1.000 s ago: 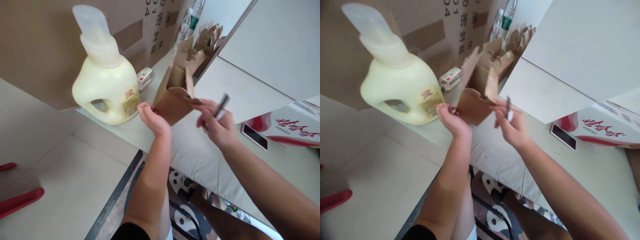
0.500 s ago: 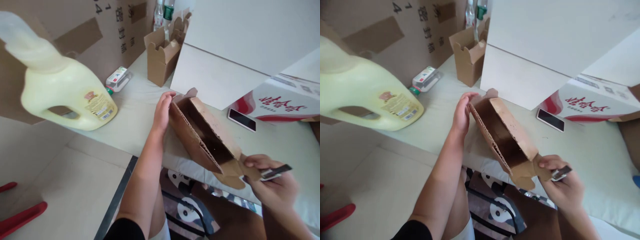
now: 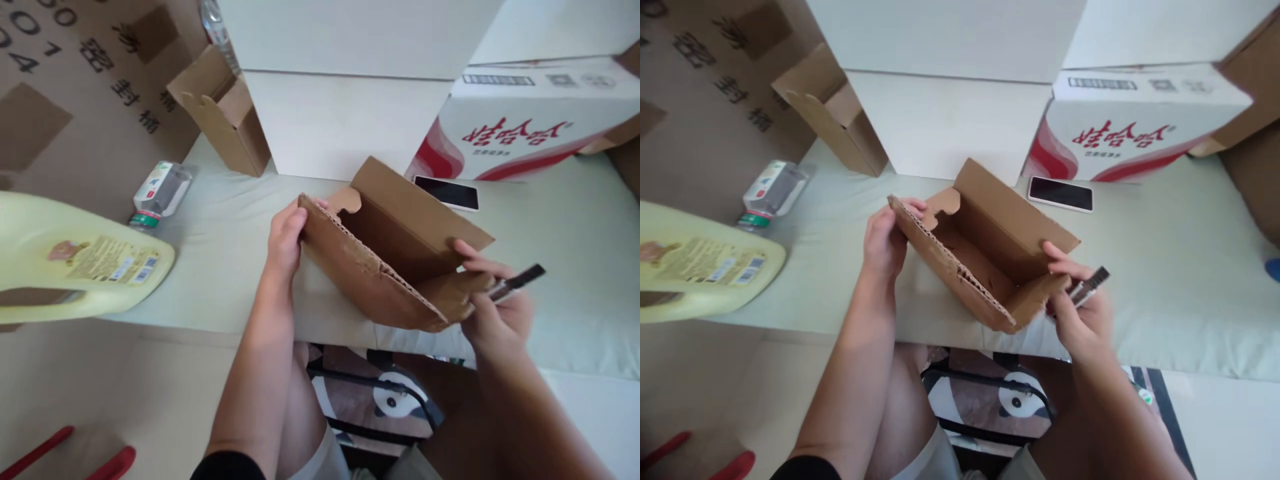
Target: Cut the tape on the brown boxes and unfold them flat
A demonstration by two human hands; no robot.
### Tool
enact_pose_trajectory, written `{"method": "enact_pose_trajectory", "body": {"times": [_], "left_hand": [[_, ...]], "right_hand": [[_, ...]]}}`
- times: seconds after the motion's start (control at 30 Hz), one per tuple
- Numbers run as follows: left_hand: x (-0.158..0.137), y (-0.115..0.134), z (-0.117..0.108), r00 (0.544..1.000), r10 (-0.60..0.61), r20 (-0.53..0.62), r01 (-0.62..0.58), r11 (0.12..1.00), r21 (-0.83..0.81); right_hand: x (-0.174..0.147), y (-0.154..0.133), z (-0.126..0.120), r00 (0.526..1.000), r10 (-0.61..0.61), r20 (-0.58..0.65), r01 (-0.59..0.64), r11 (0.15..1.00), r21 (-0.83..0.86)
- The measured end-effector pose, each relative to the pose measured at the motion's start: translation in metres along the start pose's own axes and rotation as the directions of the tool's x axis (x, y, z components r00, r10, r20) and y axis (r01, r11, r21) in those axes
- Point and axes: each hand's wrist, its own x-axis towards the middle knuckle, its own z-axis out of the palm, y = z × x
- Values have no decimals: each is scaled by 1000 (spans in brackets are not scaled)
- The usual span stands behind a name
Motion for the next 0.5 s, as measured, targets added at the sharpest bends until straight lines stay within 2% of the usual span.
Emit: {"method": "enact_pose_trajectory", "body": {"times": [0.07, 0.13, 0.23, 0.33, 0.4, 0.5], "left_hand": [[-3, 1, 7, 998, -67, -11, 67, 998, -2], [-5, 1, 13, 997, -78, -7, 78, 997, -6], [-9, 1, 19, 997, -74, 16, 75, 997, -23], [-11, 0, 22, 994, -90, 63, 93, 994, -53], [-12, -2, 22, 997, -48, 68, 49, 999, -7], [-9, -8, 19, 997, 71, 33, -74, 993, 97]], "right_hand": [[1, 4, 4, 992, 16, -121, -14, 1000, 12], [2, 6, 6, 974, 11, -228, -18, 999, -26], [2, 8, 6, 961, 9, -277, -37, 995, -94], [0, 12, 7, 968, 97, -231, -95, 995, 17], [-1, 16, 7, 979, 132, -154, -114, 986, 124], [0, 23, 4, 999, 26, -39, -18, 983, 183]]}}
